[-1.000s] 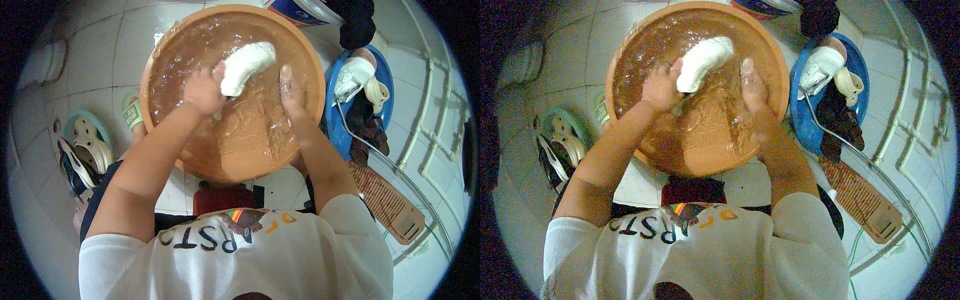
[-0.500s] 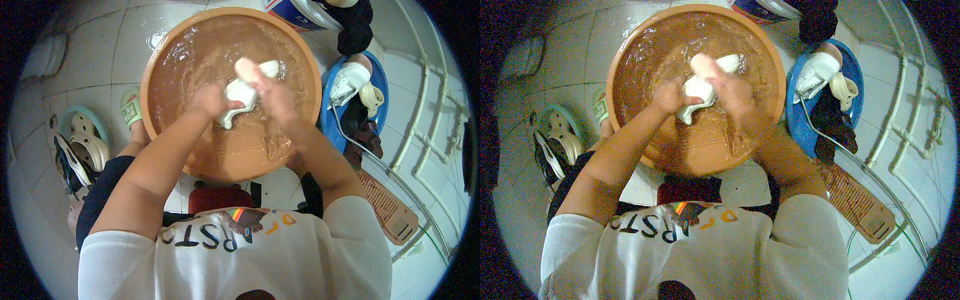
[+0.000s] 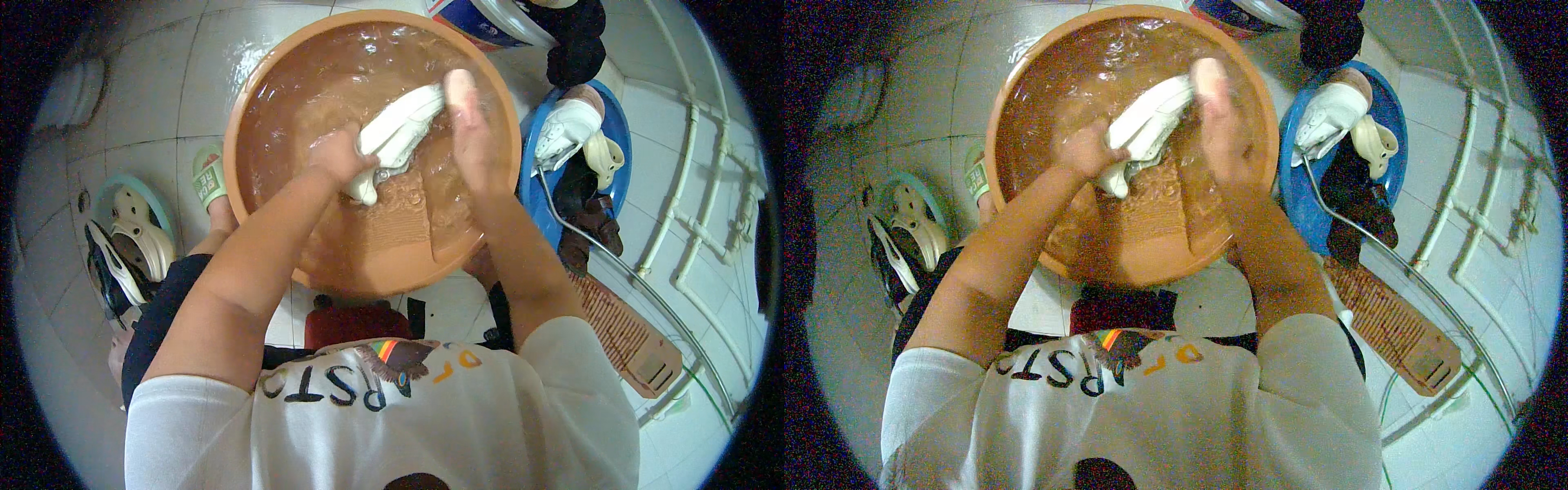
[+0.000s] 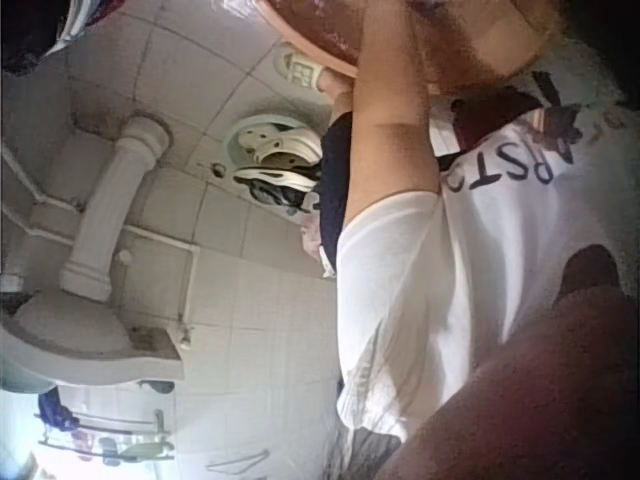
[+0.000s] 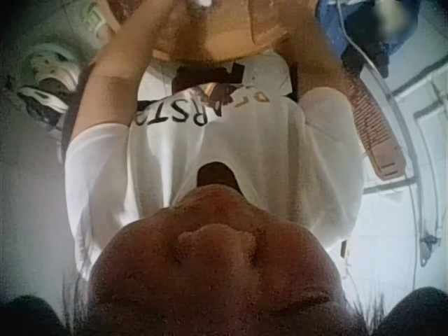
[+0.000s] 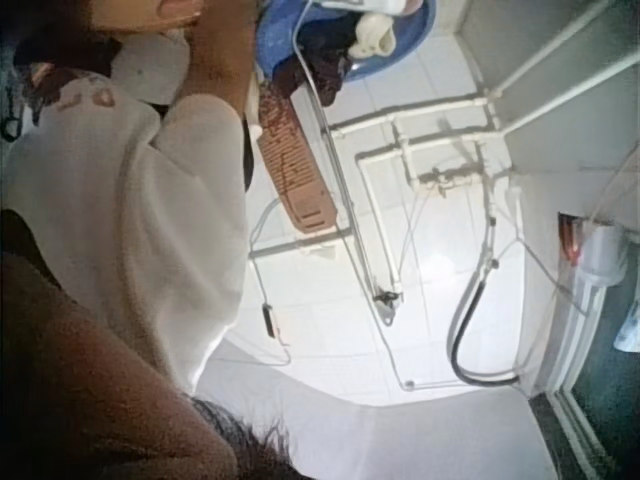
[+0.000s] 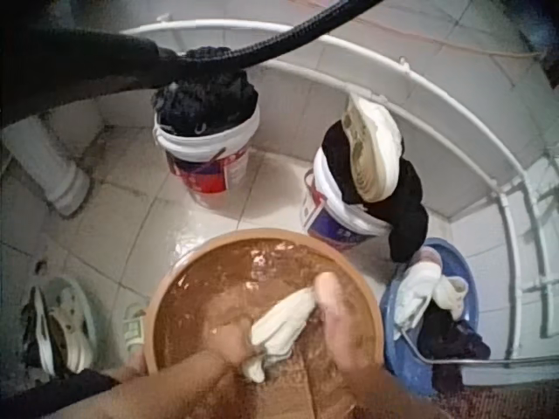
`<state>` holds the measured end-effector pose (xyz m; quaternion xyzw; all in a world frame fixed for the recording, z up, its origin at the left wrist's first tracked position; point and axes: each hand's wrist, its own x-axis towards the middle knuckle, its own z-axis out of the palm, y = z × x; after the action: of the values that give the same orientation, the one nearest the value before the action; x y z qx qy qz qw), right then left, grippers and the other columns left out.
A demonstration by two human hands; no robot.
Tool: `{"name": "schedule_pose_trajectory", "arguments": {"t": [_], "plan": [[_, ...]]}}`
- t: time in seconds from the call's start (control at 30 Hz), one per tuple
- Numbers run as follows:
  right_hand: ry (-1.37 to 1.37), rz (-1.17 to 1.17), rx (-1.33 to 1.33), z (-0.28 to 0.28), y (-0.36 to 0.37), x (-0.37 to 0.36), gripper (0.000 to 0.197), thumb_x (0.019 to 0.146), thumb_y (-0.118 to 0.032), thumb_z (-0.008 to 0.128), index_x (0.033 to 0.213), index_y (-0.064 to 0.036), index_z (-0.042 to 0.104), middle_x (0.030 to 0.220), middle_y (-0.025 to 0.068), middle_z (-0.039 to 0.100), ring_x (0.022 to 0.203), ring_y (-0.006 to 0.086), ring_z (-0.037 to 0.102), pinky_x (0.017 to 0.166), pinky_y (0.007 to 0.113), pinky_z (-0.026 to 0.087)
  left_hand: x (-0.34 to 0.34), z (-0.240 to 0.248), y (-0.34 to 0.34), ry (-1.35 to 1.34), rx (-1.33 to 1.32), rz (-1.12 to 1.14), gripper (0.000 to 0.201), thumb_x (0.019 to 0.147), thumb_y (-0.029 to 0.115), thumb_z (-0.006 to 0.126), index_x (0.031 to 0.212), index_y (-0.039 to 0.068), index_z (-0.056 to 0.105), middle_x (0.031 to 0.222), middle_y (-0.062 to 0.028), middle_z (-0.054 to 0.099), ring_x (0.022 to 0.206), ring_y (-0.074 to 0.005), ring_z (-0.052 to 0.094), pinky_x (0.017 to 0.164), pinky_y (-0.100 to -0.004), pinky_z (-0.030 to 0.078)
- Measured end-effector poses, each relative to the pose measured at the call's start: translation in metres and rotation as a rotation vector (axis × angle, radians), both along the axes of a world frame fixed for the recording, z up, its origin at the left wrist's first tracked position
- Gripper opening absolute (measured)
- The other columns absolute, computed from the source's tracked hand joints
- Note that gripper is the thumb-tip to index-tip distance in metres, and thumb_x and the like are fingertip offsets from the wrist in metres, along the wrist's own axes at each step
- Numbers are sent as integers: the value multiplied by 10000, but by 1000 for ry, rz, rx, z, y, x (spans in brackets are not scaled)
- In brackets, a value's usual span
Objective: The person scrubs a white sneaker with a brush in a basin of water, repeatedly dipping and scrubbing the upper and sole. They rinse the shoe, inspect the sole, and place it into a bucket before repeating the process with a second shoe.
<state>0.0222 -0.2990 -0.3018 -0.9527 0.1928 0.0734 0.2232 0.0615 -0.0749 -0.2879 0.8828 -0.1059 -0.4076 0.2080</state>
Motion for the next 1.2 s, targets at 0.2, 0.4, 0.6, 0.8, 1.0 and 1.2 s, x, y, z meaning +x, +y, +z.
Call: {"name": "schedule_pose_trajectory", "arguments": {"t": [0.2, 0.4, 0.6, 0.8, 1.0, 1.2], "plan": [[231, -203, -1, -37, 2, -43, 426, 890, -270, 418, 1238, -25, 405, 1134, 210, 512, 1038, 324, 493, 881, 358, 386, 2, -1, 1, -19, -15, -8, 507, 647, 395, 669, 987, 52, 515, 910, -176, 607, 860, -325, 585, 764, -408, 451], [-165, -291, 402, -33, 6, -7, 442, 882, -261, 457, 1221, 19, 409, 1181, 151, 495, 1082, 239, 463, 925, 321, 359, 2, 11, -10, 62, 113, -14, 483, 661, 346, 657, 1031, 69, 516, 967, -142, 607, 910, -298, 577, 795, -377, 446], [169, 250, 166, 20, 65, -34, 466, 847, -312, 519, 1268, -153, 399, 1124, 146, 544, 1060, 261, 499, 903, 330, 385, -4, 0, -10, 59, 52, 147, 459, 680, 357, 638, 1017, 69, 515, 961, -153, 606, 906, -306, 578, 787, -382, 447], [147, 157, 12, 17, 29, 6, 485, 827, -376, 529, 1265, -209, 406, 886, 206, 605, 768, 366, 593, 672, 415, 463, -10, 1, -12, -31, 26, 47, 536, 674, 411, 651, 1022, 30, 504, 911, -211, 603, 858, -333, 592, 752, -415, 461], [28, 105, 128, 0, 58, -22, 461, 842, -367, 509, 1250, -176, 414, 836, 233, 587, 705, 400, 572, 616, 423, 456, -7, -12, -6, -8, -28, 159, 621, 612, 431, 701, 1024, 10, 502, 905, -211, 604, 842, -324, 593, 776, -393, 454], [60, -197, 329, -26, 26, 9, 473, 838, -388, 483, 1214, -101, 459, 931, 183, 598, 875, 305, 561, 746, 357, 428, 1, -34, 11, 108, -137, 258, 678, 615, 478, 696, 1054, -5, 514, 949, -209, 600, 885, -314, 589, 797, -372, 449]]}}
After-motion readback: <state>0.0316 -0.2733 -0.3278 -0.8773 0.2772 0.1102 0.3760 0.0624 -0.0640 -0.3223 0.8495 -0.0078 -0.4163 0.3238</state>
